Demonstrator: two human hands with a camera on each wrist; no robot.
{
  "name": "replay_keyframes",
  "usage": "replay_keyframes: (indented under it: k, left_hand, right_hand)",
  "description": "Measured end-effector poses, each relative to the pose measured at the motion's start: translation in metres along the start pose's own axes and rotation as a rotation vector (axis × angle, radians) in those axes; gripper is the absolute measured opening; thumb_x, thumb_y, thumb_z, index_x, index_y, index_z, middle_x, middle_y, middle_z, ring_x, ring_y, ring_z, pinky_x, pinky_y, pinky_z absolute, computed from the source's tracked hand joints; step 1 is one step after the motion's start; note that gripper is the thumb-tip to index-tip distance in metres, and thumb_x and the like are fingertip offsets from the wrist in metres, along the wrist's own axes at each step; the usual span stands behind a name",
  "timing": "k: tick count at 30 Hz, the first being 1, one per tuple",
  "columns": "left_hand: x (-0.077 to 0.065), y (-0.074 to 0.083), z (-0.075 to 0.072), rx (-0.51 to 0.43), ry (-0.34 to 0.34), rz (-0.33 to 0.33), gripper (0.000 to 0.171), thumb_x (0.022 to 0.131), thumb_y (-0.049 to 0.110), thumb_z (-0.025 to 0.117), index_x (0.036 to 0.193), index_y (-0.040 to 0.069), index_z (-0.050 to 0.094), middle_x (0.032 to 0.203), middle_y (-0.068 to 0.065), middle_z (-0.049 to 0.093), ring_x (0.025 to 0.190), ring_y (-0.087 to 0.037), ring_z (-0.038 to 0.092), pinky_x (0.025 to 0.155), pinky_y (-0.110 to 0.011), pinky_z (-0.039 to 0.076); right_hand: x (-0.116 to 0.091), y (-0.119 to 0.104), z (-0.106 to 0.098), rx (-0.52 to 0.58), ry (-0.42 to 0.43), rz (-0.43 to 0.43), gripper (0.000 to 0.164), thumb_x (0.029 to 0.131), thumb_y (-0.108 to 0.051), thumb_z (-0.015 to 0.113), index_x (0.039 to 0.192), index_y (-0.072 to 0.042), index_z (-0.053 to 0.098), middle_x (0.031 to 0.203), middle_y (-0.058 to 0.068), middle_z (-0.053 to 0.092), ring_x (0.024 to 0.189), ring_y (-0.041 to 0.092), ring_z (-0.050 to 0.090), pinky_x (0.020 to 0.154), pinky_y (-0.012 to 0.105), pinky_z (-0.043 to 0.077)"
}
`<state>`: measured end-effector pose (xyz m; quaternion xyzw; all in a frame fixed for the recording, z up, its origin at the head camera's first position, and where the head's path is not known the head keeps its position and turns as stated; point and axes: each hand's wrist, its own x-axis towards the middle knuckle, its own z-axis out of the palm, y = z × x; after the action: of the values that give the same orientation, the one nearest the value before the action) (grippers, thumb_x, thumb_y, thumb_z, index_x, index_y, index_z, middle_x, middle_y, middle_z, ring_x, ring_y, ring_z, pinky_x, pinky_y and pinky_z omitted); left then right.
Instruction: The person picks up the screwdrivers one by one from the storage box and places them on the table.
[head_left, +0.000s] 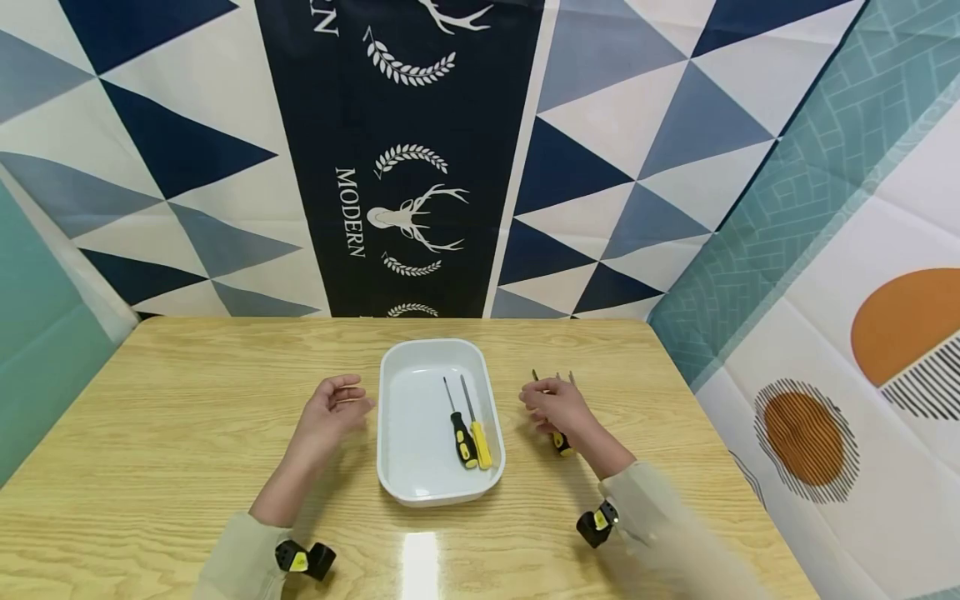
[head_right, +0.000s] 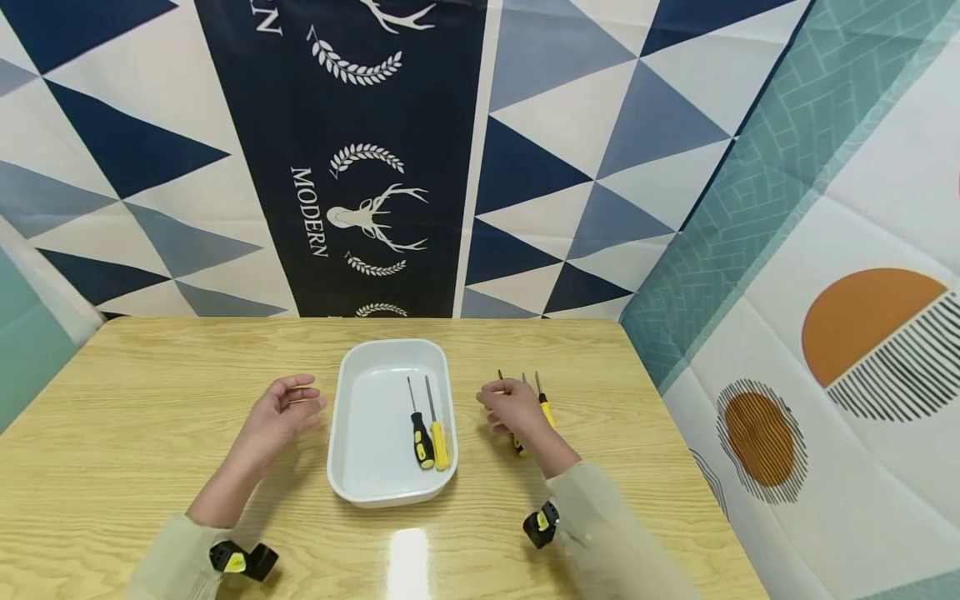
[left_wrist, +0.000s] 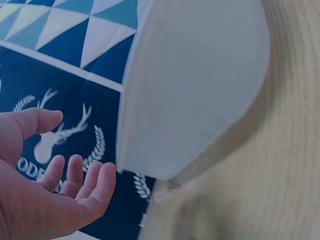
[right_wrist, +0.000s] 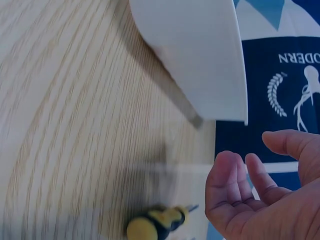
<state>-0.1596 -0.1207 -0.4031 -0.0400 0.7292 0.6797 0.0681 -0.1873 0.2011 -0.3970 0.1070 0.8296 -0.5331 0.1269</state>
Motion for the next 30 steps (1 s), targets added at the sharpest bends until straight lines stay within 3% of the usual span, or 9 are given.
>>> replay_keyframes:
  k: [8,14,21,30]
  left_hand:
    - [-0.004,0.02,0.017,0.043,-0.056,0.046,0.056,0.081,0.022,0.063,0.126,0.006,0.034,0.118,-0.013,0.042,0.099,-0.019,0.05,0.084,-0.028,0.049]
    - [-0.006,0.027,0.034,0.099,-0.061,0.009,0.052,0.079,0.02,0.064,0.123,0.01,0.038,0.116,-0.011,0.046,0.1,-0.021,0.051,0.081,-0.028,0.05]
    - [-0.004,0.022,0.053,0.153,-0.071,-0.016,0.05,0.077,0.018,0.067,0.12,0.009,0.042,0.112,-0.011,0.05,0.095,-0.022,0.053,0.074,-0.03,0.051]
    - [-0.002,0.025,0.074,0.322,-0.095,-0.082,0.052,0.073,0.028,0.069,0.117,0.013,0.045,0.109,-0.009,0.054,0.088,-0.019,0.054,0.067,-0.025,0.044]
  right_hand:
    - [-0.003,-0.007,0.017,0.024,0.012,0.023,0.033,0.084,-0.025,0.058,0.112,-0.008,0.055,0.101,0.016,0.057,0.08,0.028,0.058,0.071,0.039,0.052]
    - [-0.009,-0.015,0.028,0.048,-0.014,0.012,0.034,0.084,-0.022,0.058,0.113,-0.006,0.054,0.094,0.014,0.058,0.072,0.026,0.059,0.068,0.039,0.053]
    - [-0.004,-0.014,0.037,0.022,-0.021,0.039,0.033,0.082,-0.024,0.059,0.11,-0.008,0.054,0.092,0.011,0.059,0.071,0.021,0.059,0.063,0.035,0.053]
    - [-0.002,-0.015,0.042,0.011,-0.028,0.053,0.034,0.083,-0.024,0.058,0.113,-0.009,0.052,0.09,0.01,0.059,0.068,0.018,0.058,0.065,0.036,0.053]
